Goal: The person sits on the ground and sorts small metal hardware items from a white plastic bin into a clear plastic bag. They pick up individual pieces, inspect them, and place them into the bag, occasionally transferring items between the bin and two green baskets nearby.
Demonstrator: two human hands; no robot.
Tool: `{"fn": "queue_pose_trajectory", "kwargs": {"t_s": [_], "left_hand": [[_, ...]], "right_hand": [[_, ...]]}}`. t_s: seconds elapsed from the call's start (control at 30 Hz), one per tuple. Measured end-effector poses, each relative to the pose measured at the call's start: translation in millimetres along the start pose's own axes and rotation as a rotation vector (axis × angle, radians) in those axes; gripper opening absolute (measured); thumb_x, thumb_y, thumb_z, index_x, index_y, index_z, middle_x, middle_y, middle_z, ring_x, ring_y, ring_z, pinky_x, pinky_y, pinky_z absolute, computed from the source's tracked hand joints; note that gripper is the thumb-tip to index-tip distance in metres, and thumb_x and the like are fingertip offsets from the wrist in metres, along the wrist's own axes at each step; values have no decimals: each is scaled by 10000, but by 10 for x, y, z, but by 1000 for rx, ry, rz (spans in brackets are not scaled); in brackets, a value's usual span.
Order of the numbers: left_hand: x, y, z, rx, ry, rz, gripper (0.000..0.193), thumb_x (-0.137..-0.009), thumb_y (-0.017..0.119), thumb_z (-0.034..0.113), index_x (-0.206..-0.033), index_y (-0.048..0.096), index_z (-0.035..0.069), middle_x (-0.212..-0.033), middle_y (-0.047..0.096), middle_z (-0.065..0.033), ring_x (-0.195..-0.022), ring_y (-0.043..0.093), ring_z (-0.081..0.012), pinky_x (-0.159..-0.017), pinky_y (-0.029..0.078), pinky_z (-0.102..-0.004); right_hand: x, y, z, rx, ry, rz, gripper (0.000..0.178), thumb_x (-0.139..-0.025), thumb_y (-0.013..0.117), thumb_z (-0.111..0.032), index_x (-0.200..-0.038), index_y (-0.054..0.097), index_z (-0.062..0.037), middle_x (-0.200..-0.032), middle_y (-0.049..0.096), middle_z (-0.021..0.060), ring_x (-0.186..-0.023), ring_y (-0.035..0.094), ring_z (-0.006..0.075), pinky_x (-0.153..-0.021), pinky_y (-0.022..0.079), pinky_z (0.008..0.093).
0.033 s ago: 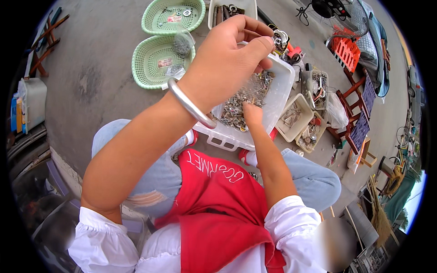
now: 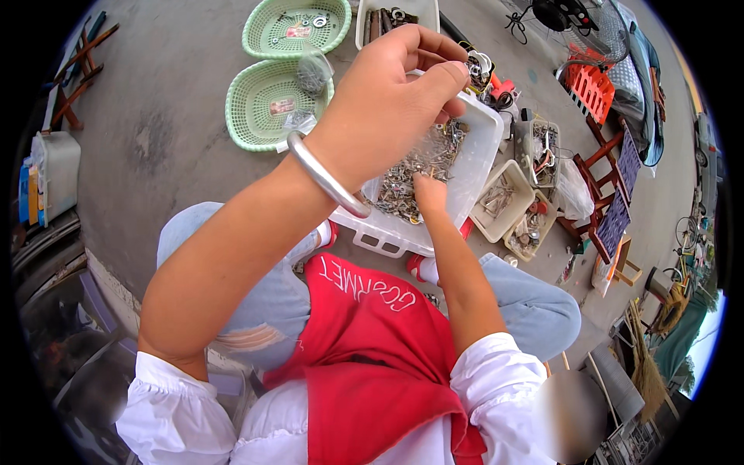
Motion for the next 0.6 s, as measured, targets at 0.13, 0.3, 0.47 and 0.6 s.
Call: {"fn": "queue_pose_trajectory", "kwargs": {"t_s": [0.13, 0.3, 0.47, 0.6], "left_hand": [[-10, -14, -16, 0, -28, 15, 291, -913, 540, 207, -1115, 553, -3, -994, 631, -99, -830, 606, -131, -791, 491, -279], [0, -70, -30, -25, -33, 24, 282, -913, 540, 200, -1110, 557, -1, -987, 631, -99, -813, 608, -129, -782, 491, -277], [7, -67, -66, -22, -44, 16, 278, -913, 539, 196, -1111, 556, 0, -979, 632, -98, -807, 608, -126, -775, 490, -274], [-2, 28, -62, 19, -48, -15, 274, -912, 540, 189, -1110, 555, 0, -976, 631, -94, -804, 607, -126, -774, 489, -274]], "right_hand": [[-19, 53, 106, -130, 88, -74, 80, -794, 583, -163, -762, 634, -110, -762, 639, 80, -702, 655, 288, -637, 503, 415], [116, -174, 355, -549, 356, 227, 206, -709, 742, -258, -824, 735, -88, -718, 647, 127, -652, 627, 279, -664, 491, 377], [57, 21, 1004, -1087, 756, 244, 240, -749, 698, -241, -851, 695, -24, -795, 669, 155, -733, 643, 329, -671, 508, 388], [-174, 242, 1324, -533, 716, 168, 224, -776, 661, -199, -876, 666, 1, -813, 675, 174, -736, 652, 354, -653, 526, 401]]}}
Point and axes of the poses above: each hand's wrist, its own x-axis away from the middle knuckle, its own y-axis out of the palm, z = x × y, the point moved 6 cm from there along -x, towards the middle knuckle
